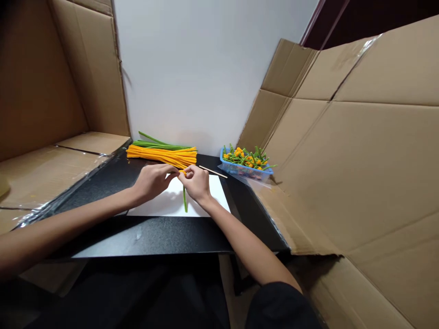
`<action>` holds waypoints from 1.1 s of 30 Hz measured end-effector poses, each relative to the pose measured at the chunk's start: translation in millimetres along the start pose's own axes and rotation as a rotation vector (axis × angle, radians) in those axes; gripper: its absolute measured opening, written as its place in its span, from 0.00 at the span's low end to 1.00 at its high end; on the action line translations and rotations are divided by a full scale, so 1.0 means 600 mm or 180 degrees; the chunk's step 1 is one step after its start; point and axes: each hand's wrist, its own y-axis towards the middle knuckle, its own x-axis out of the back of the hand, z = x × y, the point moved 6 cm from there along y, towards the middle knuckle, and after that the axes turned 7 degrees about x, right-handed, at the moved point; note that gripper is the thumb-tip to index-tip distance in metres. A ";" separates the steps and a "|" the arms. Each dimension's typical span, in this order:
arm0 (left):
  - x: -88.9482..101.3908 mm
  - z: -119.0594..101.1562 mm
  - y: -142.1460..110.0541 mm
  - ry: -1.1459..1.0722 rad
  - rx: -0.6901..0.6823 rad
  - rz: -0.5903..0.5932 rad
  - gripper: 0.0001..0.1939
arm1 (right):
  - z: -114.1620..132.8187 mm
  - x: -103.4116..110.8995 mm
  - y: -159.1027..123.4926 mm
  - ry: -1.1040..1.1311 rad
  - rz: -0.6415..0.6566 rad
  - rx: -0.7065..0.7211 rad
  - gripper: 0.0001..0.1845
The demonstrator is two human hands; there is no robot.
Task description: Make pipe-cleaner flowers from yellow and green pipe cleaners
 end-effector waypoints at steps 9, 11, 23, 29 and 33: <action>-0.013 0.025 0.007 -0.1310 0.0670 0.0582 0.07 | 0.003 -0.002 0.001 -0.0291 -0.0042 -0.0002 0.03; -0.016 0.013 0.001 -0.0974 0.0470 0.0601 0.08 | -0.010 -0.002 0.003 -0.0092 -0.0036 -0.0195 0.02; -0.027 -0.020 -0.008 0.0737 0.0176 0.0723 0.09 | -0.045 -0.024 -0.003 0.1800 -0.0085 -0.1325 0.17; -0.031 -0.016 -0.002 0.0630 0.0163 0.0941 0.09 | -0.040 -0.012 0.002 0.1236 -0.0119 -0.0923 0.16; -0.030 -0.015 0.001 0.0576 0.0067 0.0863 0.10 | -0.035 -0.007 0.004 0.0711 -0.0122 -0.0563 0.11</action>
